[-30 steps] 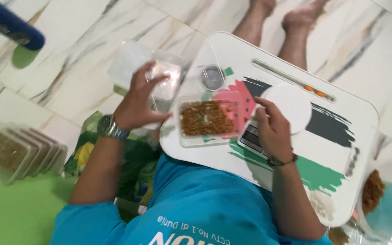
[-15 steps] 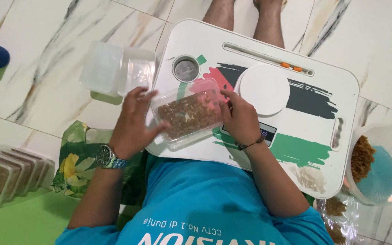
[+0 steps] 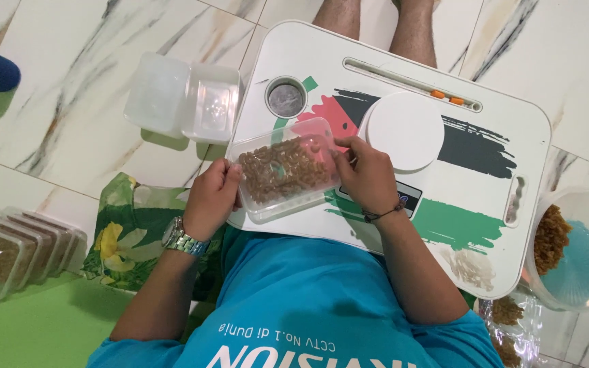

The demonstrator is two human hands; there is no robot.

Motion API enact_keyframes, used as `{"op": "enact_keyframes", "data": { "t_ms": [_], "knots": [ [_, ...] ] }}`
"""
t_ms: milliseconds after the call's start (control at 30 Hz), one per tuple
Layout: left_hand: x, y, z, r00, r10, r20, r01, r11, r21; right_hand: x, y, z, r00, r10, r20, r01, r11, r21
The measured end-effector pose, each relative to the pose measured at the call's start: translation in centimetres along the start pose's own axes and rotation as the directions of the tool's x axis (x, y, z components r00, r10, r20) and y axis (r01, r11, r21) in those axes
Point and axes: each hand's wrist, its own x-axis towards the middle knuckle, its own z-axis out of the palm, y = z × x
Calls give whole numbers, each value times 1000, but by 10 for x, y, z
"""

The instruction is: Portioning small food pellets into plastic containers using a digital scale and a scoop, then sealing and stacking them.

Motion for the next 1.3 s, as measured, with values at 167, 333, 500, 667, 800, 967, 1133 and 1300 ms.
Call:
{"op": "enact_keyframes", "data": {
  "t_ms": [167,333,500,667,800,967,1133,1300],
  "knots": [
    [-2,6,7,999,2,-43,-1,1000,24,6,8,6,1000,21,-19,-21,1000,8],
    [14,-19,17,995,42,-88,-35,996,76,8,7,8,999,32,-8,-32,999,-26],
    [5,-6,18,999,2,-35,-5,996,-94,10,7,8,998,53,19,-52,997,-55],
    [14,-16,17,999,33,-26,-36,991,-130,10,5,1,997,44,70,-37,994,-101],
    [25,-32,4,989,142,-38,-146,981,-130,7,21,4,984,93,152,-120,977,177],
    [24,-35,-10,979,204,-20,-202,946,-253,-3,8,-4,955,101,279,-247,789,562],
    [18,-14,-9,962,204,-182,-265,860,-436,-10,11,2,907,112,406,-380,635,673],
    [23,-21,26,938,84,-336,-321,579,-749,-15,-4,8,978,88,190,-209,381,901]
  ]
}}
